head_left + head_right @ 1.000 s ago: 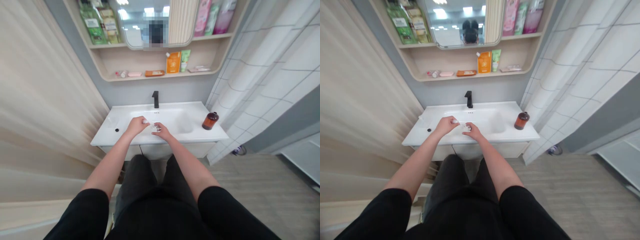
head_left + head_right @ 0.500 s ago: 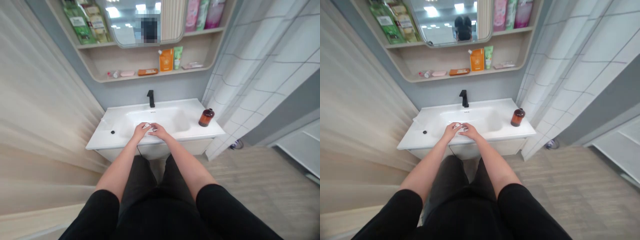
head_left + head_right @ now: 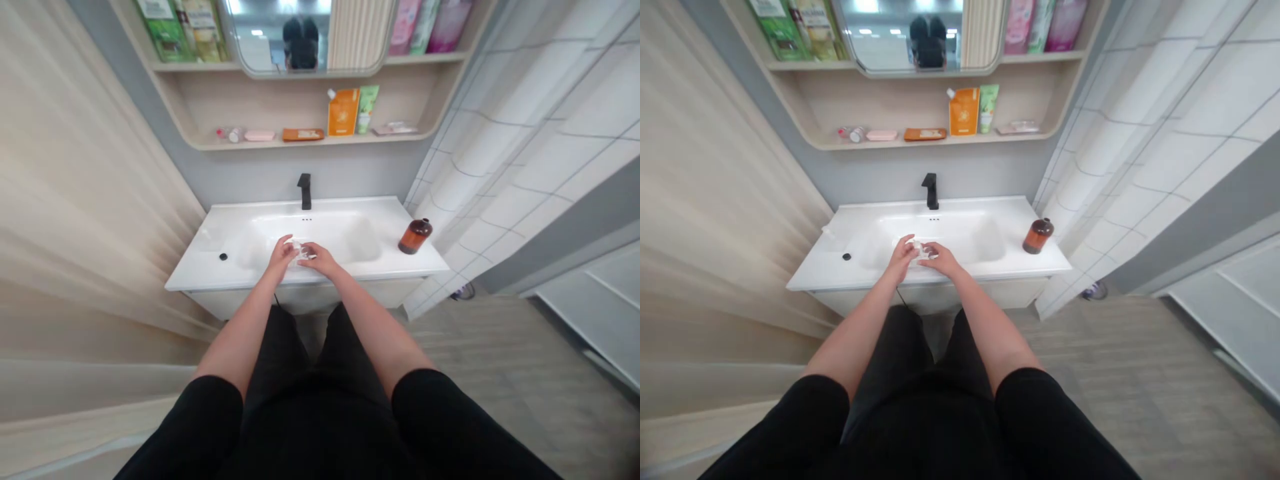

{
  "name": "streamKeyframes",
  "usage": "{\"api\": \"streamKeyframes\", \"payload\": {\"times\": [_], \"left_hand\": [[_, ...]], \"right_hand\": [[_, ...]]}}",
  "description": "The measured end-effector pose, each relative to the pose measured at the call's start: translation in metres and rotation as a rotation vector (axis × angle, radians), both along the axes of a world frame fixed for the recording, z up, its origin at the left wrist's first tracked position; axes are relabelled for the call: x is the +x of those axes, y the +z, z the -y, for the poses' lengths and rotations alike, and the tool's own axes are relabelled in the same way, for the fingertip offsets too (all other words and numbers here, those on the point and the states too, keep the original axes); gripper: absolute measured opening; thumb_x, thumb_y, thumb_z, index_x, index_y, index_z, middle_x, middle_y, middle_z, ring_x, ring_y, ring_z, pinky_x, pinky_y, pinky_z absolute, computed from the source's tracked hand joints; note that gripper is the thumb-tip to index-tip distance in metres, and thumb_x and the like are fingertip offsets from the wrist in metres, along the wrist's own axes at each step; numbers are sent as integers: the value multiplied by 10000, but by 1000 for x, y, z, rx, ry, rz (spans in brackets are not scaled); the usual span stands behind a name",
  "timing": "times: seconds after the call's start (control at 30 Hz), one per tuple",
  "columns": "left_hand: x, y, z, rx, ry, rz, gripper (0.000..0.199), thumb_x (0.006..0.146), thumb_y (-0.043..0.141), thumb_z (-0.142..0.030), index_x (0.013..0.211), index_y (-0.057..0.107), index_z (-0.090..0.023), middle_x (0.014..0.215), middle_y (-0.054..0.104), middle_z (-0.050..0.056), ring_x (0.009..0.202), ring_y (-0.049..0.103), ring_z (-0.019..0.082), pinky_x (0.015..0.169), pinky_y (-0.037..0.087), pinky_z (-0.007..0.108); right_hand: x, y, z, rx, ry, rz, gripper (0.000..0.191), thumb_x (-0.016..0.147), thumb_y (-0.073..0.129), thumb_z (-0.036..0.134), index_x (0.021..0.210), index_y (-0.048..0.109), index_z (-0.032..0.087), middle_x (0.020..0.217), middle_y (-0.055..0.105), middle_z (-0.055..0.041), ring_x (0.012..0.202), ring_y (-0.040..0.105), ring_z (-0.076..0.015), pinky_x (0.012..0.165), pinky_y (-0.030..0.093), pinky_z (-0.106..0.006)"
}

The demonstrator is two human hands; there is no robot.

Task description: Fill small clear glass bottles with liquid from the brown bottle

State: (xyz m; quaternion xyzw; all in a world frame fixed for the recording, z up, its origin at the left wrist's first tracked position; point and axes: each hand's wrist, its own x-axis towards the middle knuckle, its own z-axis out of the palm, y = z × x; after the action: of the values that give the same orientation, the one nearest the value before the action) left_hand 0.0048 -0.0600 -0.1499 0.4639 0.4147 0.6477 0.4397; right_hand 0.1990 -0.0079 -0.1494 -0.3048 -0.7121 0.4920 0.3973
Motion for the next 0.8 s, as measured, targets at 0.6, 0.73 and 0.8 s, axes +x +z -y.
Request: {"api": "streamKeyframes", "payload": {"times": [0.6,0.73,0.8], "left_hand": [[1,-4,-1,4,14,-80,784,727,881,-391,1450,608,-259,1089,791,28,1030,727,244,998,525,396],[2,-3,0,-30,39,-118,781,753,880,-431,1465,611,-255,1064,782,31,995,728,236,959,528,382],[1,-4,0,-51,30,-35,729,800,804,-447,1479,608,-267,1095,785,35,1004,734,235,957,537,382]], "right_hand": [[-1,3,3,6,-27,26,678,655,993,535,1224,766,243,1172,812,-66,1019,731,-241,1033,588,-427],[-1,2,2,-1,-35,33,686,648,995,536,1229,769,250,1138,813,-54,1017,727,-241,1038,583,-429],[-1,0,1,-3,-31,25,696,638,1001,532,1232,768,252,1125,806,-48,1004,724,-235,1030,583,-424]]}}
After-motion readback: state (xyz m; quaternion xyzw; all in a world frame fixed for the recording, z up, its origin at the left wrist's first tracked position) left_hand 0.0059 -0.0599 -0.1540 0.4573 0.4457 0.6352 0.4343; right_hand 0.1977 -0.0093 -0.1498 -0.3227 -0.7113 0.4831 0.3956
